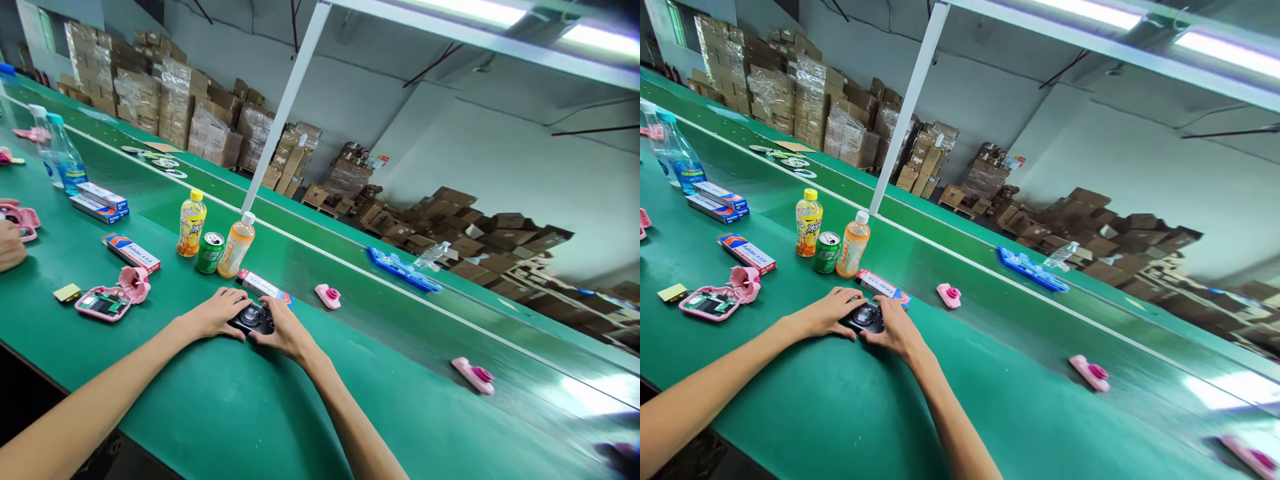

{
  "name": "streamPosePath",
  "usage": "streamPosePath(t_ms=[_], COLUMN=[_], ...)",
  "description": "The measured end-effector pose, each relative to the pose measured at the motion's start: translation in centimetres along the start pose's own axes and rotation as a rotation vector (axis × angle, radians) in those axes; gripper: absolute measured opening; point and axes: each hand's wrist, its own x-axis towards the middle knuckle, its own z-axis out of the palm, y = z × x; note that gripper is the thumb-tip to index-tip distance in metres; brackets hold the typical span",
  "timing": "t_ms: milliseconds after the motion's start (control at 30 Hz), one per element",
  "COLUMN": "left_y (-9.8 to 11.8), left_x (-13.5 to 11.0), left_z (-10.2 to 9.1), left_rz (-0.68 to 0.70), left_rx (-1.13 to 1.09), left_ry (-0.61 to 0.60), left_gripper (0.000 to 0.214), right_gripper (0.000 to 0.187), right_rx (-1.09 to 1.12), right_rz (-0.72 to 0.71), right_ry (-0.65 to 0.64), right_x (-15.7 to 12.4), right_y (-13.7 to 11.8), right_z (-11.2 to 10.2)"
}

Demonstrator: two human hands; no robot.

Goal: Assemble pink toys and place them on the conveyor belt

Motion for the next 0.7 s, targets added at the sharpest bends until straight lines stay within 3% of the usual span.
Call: streamPosePath(t_ms=[167, 367, 467, 567, 700], left_y=[-0.3, 0.6, 1.0, 1.0, 0.6], left_x=[-0.2, -0.2, 0.1, 0.3, 0.4], left_z=[0.7, 0.1, -0.3, -0.8, -1.7], left_rz=[-0.007, -0.054, -0.120, -0.197, -0.363], left_rx=[0.001, -0.079, -0.166, -0.419, -1.045], left_ry=[-0.025, -0.054, -0.074, -0.090, -0.121], left_gripper=[0.070, 0.079, 0.078, 0.078, 0.074], right_gripper=[0.070, 0.072, 0.072, 0.072, 0.079], right_rx=[0.064, 0.108, 0.096, 0.150, 0.474], right_rz=[-0.017, -0.060, -0.110, -0.108, -0.002], right_ry=[0.030, 0.021, 0.054, 0.215, 0.451], right_x=[-0.5, -0.6, -0.9, -1.4, -1.6], right_y=[-1.0, -1.8, -2.5, -2.5, -1.1], right_z=[-0.3, -0.4, -1.7, -4.2, -6.7])
